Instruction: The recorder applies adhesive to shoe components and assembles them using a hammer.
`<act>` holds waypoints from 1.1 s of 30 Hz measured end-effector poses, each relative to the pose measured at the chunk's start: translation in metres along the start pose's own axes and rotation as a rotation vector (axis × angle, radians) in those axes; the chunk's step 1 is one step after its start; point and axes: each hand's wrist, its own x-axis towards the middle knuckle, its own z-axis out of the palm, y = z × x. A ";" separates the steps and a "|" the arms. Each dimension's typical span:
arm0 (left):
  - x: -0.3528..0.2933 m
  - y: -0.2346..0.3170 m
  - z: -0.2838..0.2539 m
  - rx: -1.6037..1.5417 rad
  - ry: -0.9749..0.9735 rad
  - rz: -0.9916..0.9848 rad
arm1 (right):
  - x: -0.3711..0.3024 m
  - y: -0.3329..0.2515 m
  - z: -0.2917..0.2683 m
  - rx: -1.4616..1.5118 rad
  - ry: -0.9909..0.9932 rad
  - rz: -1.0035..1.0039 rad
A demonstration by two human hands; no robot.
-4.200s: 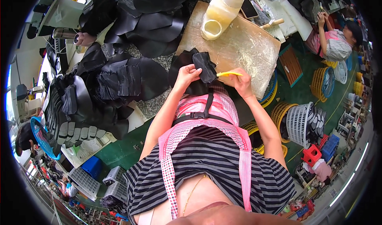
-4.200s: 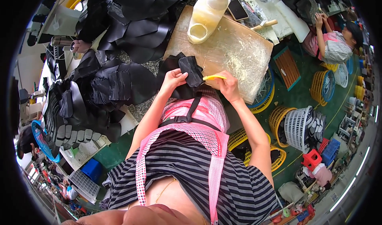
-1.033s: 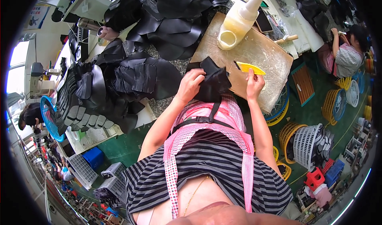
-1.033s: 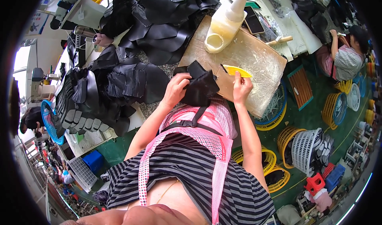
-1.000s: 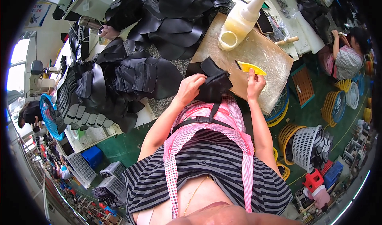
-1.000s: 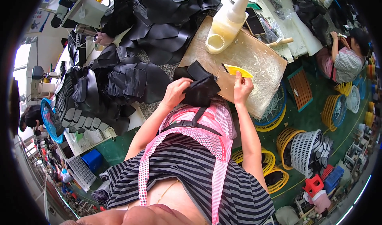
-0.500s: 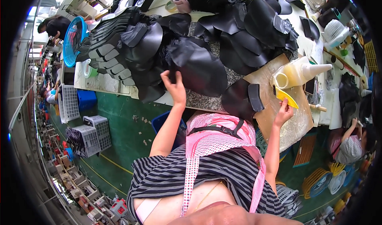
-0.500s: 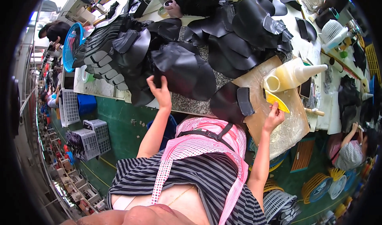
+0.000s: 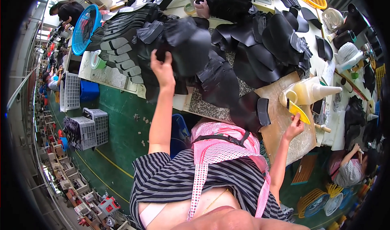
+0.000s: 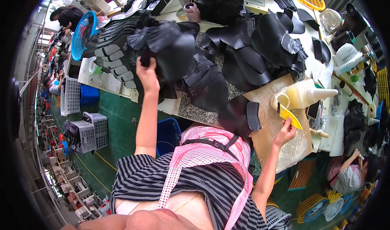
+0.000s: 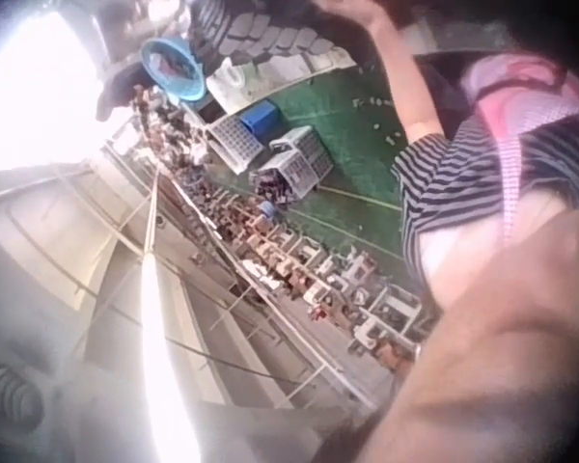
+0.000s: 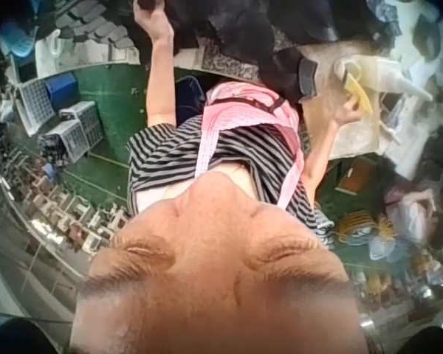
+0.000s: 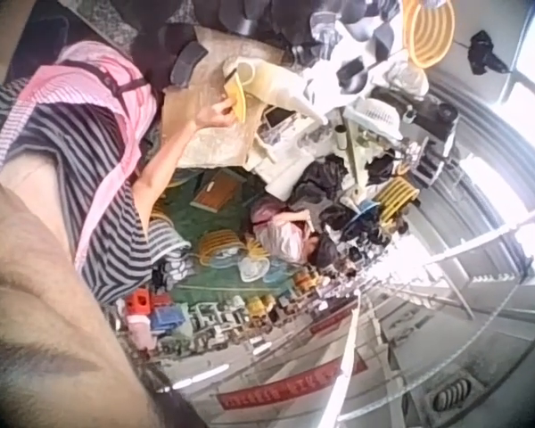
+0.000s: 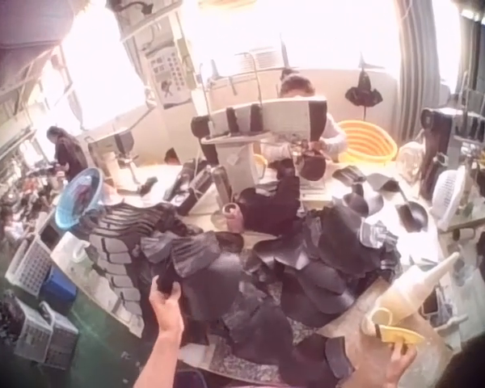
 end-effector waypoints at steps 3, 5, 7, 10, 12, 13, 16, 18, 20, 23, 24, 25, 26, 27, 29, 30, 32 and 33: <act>0.057 -0.005 -0.020 -0.051 0.129 0.057 | 0.001 0.004 -0.009 -0.006 0.018 0.025; 0.097 -0.053 -0.072 0.110 0.201 0.098 | 0.007 0.010 -0.008 -0.028 -0.022 0.041; 0.118 -0.090 -0.139 0.369 0.160 0.075 | 0.011 -0.001 0.010 -0.037 -0.048 -0.021; 0.041 -0.040 -0.058 0.898 0.313 0.486 | 0.012 0.001 0.015 -0.219 0.002 -0.171; -0.028 -0.004 -0.013 0.843 0.172 0.491 | 0.017 -0.024 0.030 -0.384 -0.030 -0.301; -0.060 -0.010 0.007 0.590 0.016 0.385 | 0.024 -0.017 0.035 -0.445 -0.039 -0.447; -0.156 -0.019 0.051 0.458 -0.709 0.022 | 0.033 -0.006 0.037 -0.559 -0.113 -0.464; -0.203 -0.035 0.070 0.298 -0.980 -0.373 | 0.027 -0.011 0.029 -0.506 -0.088 -0.372; -0.235 -0.063 0.083 0.175 -1.070 -0.825 | 0.017 -0.015 0.017 -0.422 -0.073 -0.061; -0.254 -0.080 0.104 0.178 -1.055 -0.917 | -0.015 -0.003 0.016 -0.259 -0.421 0.020; -0.255 -0.082 0.108 0.163 -1.026 -0.955 | -0.023 0.002 0.024 -0.280 -0.415 -0.074; -0.255 -0.083 0.111 0.148 -0.995 -0.991 | -0.030 0.006 0.035 -0.300 -0.410 -0.170; -0.255 -0.087 0.111 0.152 -0.986 -0.983 | -0.029 0.003 0.049 -0.312 -0.366 -0.331; -0.256 -0.089 0.111 0.165 -0.995 -0.980 | -0.027 0.003 0.060 -0.275 -0.347 -0.372; -0.255 -0.091 0.108 0.118 -1.008 -0.958 | -0.024 0.001 0.069 -0.231 -0.342 -0.347; -0.254 -0.091 0.106 0.134 -1.009 -0.964 | -0.026 0.001 0.065 -0.229 -0.340 -0.344; -0.249 -0.092 0.102 0.171 -1.016 -0.867 | -0.029 0.001 0.039 -0.265 -0.481 -0.335; -0.248 -0.094 0.099 0.202 -1.019 -0.772 | -0.031 0.002 0.021 -0.267 -0.482 -0.333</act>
